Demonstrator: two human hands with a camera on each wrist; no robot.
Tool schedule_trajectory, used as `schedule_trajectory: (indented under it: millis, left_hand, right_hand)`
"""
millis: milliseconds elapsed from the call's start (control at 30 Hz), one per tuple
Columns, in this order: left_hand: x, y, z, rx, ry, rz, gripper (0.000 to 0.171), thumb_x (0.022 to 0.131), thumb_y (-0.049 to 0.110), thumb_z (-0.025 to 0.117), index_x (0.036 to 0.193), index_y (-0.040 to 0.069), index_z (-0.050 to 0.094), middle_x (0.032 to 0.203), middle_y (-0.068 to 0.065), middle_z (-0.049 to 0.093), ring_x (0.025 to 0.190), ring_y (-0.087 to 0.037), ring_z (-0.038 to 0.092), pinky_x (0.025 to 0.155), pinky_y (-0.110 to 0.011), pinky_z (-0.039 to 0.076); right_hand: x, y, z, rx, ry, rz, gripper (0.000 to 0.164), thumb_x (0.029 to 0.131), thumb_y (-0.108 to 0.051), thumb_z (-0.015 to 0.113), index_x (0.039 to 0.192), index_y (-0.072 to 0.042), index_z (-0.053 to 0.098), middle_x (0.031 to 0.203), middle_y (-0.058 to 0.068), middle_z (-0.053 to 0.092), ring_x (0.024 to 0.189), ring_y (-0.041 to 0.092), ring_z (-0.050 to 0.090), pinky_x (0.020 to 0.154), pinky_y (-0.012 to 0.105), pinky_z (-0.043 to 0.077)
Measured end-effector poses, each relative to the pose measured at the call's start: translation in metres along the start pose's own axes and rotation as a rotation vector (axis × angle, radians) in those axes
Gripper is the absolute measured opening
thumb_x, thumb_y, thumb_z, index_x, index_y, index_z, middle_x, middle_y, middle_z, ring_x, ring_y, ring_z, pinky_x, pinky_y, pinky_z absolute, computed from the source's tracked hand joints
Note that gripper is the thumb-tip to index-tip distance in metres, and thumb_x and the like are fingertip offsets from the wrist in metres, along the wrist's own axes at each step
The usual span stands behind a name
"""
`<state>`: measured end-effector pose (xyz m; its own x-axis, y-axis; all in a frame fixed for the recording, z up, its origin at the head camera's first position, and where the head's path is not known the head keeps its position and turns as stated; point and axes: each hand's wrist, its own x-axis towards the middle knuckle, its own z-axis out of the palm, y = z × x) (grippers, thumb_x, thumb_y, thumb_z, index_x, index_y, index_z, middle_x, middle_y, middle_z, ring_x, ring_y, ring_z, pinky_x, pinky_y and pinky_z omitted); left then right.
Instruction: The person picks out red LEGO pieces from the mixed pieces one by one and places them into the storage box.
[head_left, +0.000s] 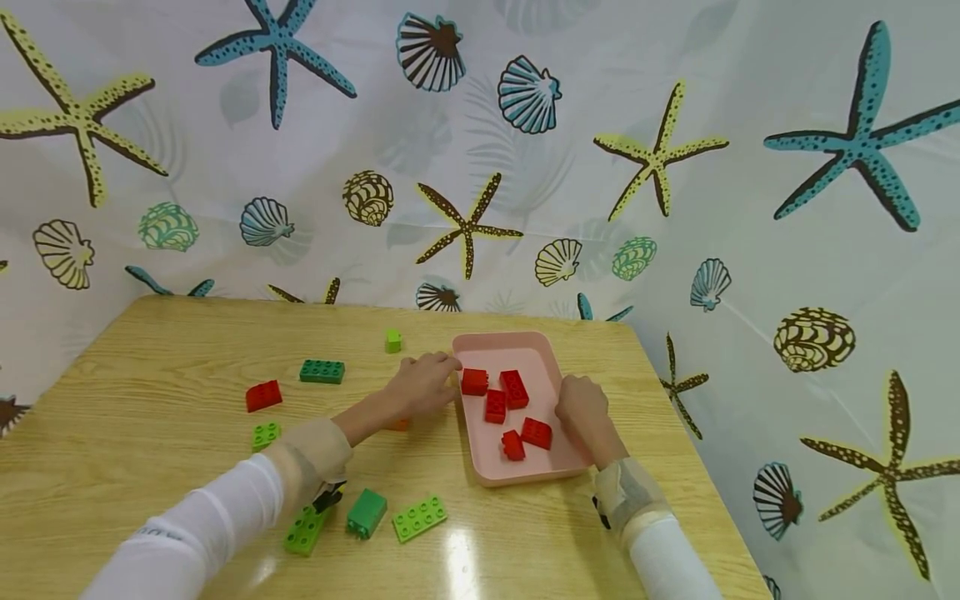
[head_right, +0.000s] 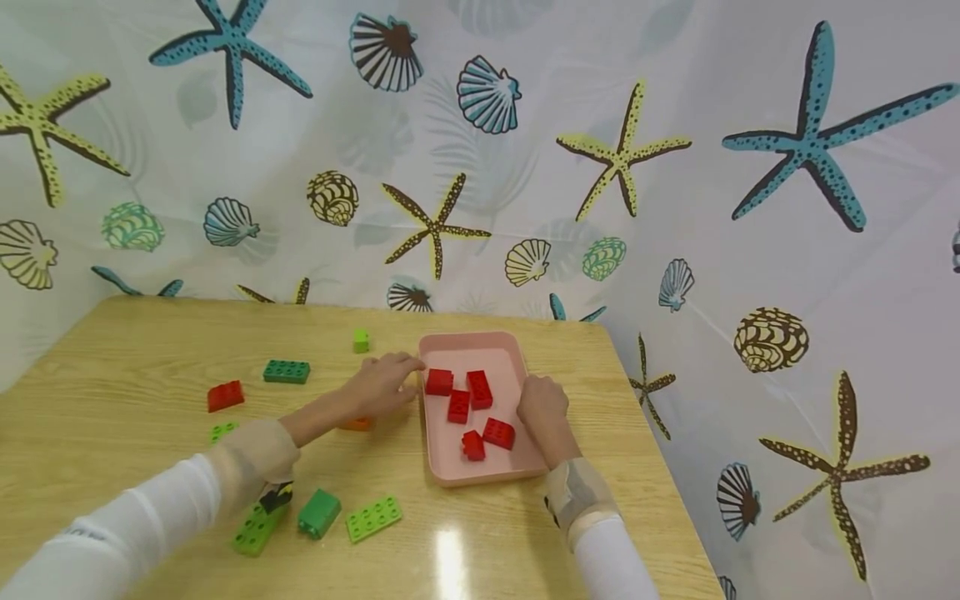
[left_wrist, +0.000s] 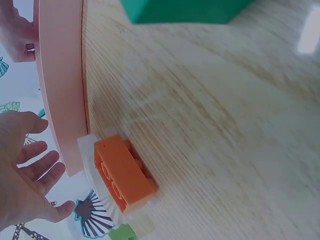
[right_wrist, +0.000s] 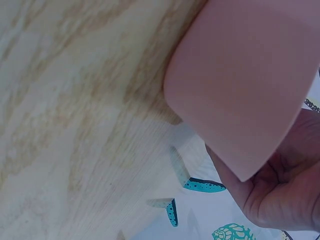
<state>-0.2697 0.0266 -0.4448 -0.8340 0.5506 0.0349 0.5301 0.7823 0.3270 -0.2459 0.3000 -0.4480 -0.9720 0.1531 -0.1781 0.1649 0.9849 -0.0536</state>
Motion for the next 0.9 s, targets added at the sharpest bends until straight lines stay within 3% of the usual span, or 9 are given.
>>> schedule_trajectory:
  millis: [300,900]
  left_hand:
    - [-0.002,-0.019,-0.005,0.018,0.013,-0.016,0.041,0.097,0.022,0.064,0.135,0.006,0.058,0.136,-0.015,0.057,0.126,-0.033,0.052,0.102,-0.064,0.035]
    - [-0.019,-0.055,-0.025,0.049,0.018,-0.081,0.042,0.097,0.019,0.063,0.135,0.004,0.056,0.137,-0.019,0.055,0.125,-0.039,0.051,0.096,-0.065,0.039]
  right_hand:
    - [0.002,0.001,-0.002,-0.003,-0.002,-0.007,0.010,0.091,-0.006,0.064,0.092,0.004,0.063,0.073,0.012,0.056,0.065,0.023,0.057,0.059,0.034,0.052]
    - [0.001,0.000,-0.006,0.008,-0.013,-0.002,0.009,0.091,-0.005,0.064,0.093,0.003,0.064,0.073,0.012,0.057,0.066,0.023,0.057,0.059,0.033,0.051]
